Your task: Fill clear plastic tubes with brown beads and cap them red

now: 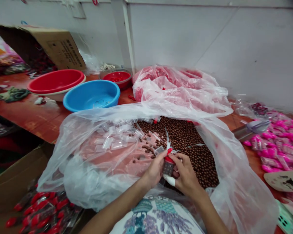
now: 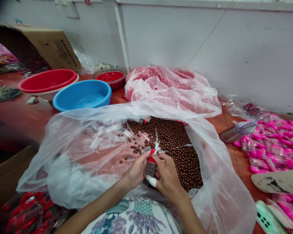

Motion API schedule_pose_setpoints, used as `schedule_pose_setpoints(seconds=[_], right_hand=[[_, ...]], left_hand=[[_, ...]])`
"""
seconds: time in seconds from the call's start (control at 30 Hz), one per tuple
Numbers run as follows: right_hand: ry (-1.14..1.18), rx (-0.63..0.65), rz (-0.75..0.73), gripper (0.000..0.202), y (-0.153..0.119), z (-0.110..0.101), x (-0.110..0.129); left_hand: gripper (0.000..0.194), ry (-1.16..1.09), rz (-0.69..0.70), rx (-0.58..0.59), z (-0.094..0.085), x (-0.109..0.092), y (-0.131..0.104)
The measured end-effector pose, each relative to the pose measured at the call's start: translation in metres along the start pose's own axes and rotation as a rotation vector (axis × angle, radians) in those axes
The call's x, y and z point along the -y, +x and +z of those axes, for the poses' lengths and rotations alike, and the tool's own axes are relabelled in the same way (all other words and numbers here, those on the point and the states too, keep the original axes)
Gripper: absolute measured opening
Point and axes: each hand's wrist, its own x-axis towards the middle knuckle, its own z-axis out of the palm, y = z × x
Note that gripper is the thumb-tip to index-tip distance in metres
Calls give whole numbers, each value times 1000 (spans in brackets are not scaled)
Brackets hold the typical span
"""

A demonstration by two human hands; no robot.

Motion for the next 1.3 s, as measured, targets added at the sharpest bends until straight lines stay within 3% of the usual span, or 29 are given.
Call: schedule_pose_setpoints(seconds=[0.3, 0.57, 0.73, 0.9, 1.0, 1.1, 1.2, 1.3], right_hand=[[25, -162, -26, 70, -1, 4, 0], [-86, 26, -9, 69, 5, -5, 5], [-181, 5, -96, 62, 9, -7, 6], [-191, 42, -191, 57, 10, -3, 7], [-167, 47, -168, 55, 7, 4, 8], [-141, 114, -120, 58, 4, 16, 8], [-112, 242, -147, 66, 1, 27, 12], [-94, 312, -174, 76, 1, 33, 19]], left_hand=[[37, -41, 57, -18, -4, -1, -2], [33, 7, 93, -87, 1, 5, -3], [38, 78, 105, -194, -4, 16, -1], [37, 129, 184, -209, -10, 25, -6], [38, 389, 203, -211, -18, 15, -15], [34, 874, 417, -294, -35, -15, -21], [29, 1265, 630, -517, -62, -57, -20], [26, 1678, 634, -733, -87, -95, -9]])
